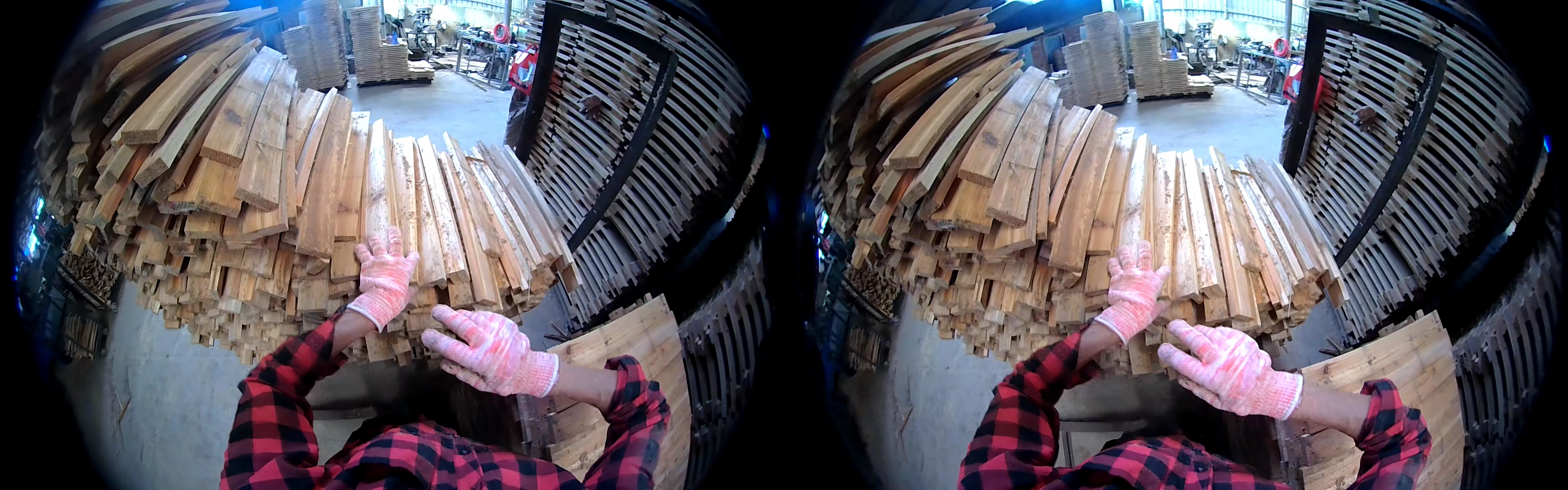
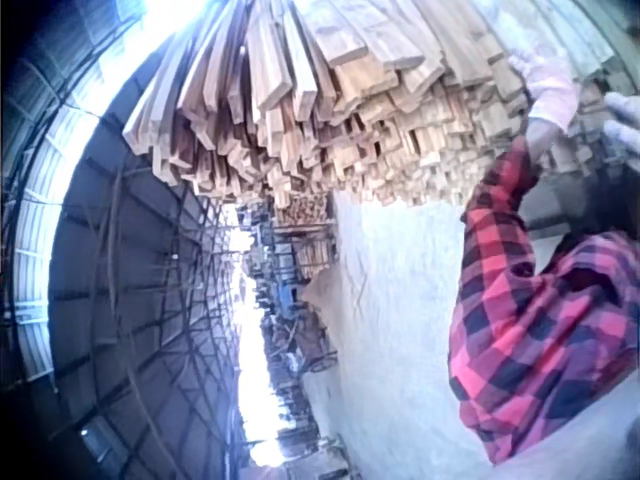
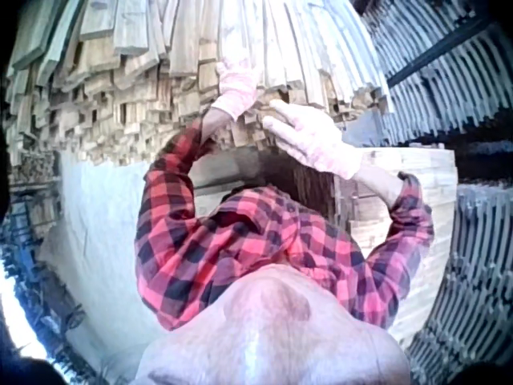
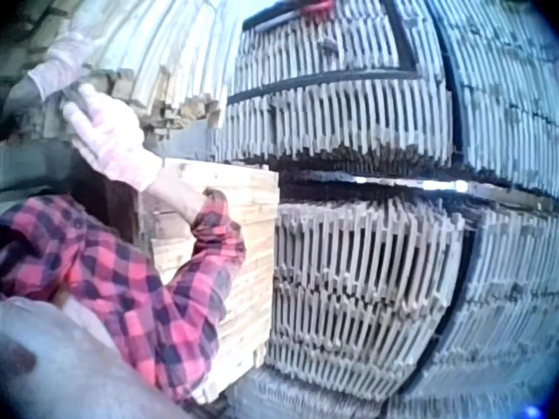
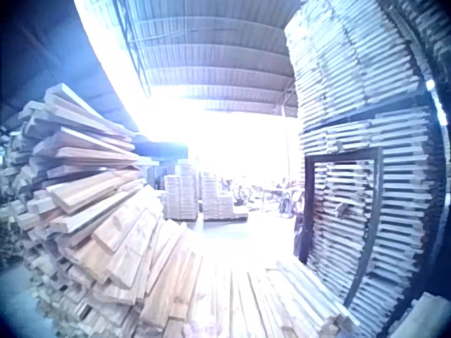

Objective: The person picks up groups of wood boards from a large pile and stacks them neatly onto a wooden surface, aligning them next to each other and layering them to form a flat wooden structure.

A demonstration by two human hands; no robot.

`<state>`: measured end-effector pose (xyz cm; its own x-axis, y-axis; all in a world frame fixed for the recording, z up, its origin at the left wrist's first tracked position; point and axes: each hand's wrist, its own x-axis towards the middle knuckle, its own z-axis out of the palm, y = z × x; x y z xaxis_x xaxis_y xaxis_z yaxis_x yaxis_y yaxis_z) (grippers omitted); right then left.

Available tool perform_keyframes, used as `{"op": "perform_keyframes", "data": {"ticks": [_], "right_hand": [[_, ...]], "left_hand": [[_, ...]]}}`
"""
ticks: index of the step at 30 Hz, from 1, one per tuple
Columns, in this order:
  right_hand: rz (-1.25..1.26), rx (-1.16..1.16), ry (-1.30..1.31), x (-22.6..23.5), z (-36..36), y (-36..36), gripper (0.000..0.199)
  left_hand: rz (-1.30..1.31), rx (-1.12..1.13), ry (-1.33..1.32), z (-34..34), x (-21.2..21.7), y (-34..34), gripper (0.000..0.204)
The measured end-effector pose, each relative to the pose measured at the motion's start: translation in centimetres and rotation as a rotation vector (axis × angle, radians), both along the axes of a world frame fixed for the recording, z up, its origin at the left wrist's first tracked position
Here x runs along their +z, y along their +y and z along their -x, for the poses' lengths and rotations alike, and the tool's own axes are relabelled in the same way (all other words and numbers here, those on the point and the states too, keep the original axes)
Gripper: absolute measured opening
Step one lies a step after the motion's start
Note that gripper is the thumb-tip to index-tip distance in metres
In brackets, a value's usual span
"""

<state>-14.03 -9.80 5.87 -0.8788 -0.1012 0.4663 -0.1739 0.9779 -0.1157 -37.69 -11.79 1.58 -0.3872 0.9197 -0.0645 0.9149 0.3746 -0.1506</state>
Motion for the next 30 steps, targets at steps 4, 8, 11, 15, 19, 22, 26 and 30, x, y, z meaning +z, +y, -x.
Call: {"op": "perform_keyframes", "data": {"ticks": [4, 8, 11, 15, 19, 22, 26, 30], "right_hand": [[0.011, -0.006, -0.016, 0.6, 0.3, 0.5, 0.048], [0.114, -0.079, -0.006, 0.8, -0.5, 1.5, 0.048], [0.446, -0.209, -0.009, 0.6, 1.0, 3.2, 0.061], [0.956, -0.242, -0.056, -3.0, 7.8, 10.4, 0.061], [1.425, -0.074, 0.126, -5.4, 14.1, 15.5, 0.083], [0.673, -0.179, 0.561, -11.8, 18.8, 19.0, 0.088], [2.555, 0.257, 0.175, -9.1, 21.6, 14.6, 0.052], [2.332, -0.041, -0.041, -7.1, 15.4, 17.5, 0.050]], "left_hand": [[0.059, -0.111, -0.026, 0.8, 1.5, 0.1, 0.058], [-0.065, -0.200, -0.032, 2.7, 1.5, -0.4, 0.067], [-0.307, -0.264, 0.007, 3.5, 1.9, -0.3, 0.079], [-0.707, -0.303, 0.014, 3.1, 2.4, 1.3, 0.077], [-0.928, -0.300, 0.013, 1.9, 2.9, 3.2, 0.075], [-0.981, -0.212, -0.005, 1.6, 1.9, 4.2, 0.082], [-0.984, -0.059, -0.061, 2.6, -0.1, 1.2, 0.094], [-1.229, -0.168, -0.196, -0.6, -1.8, 2.7, 0.089]]}}
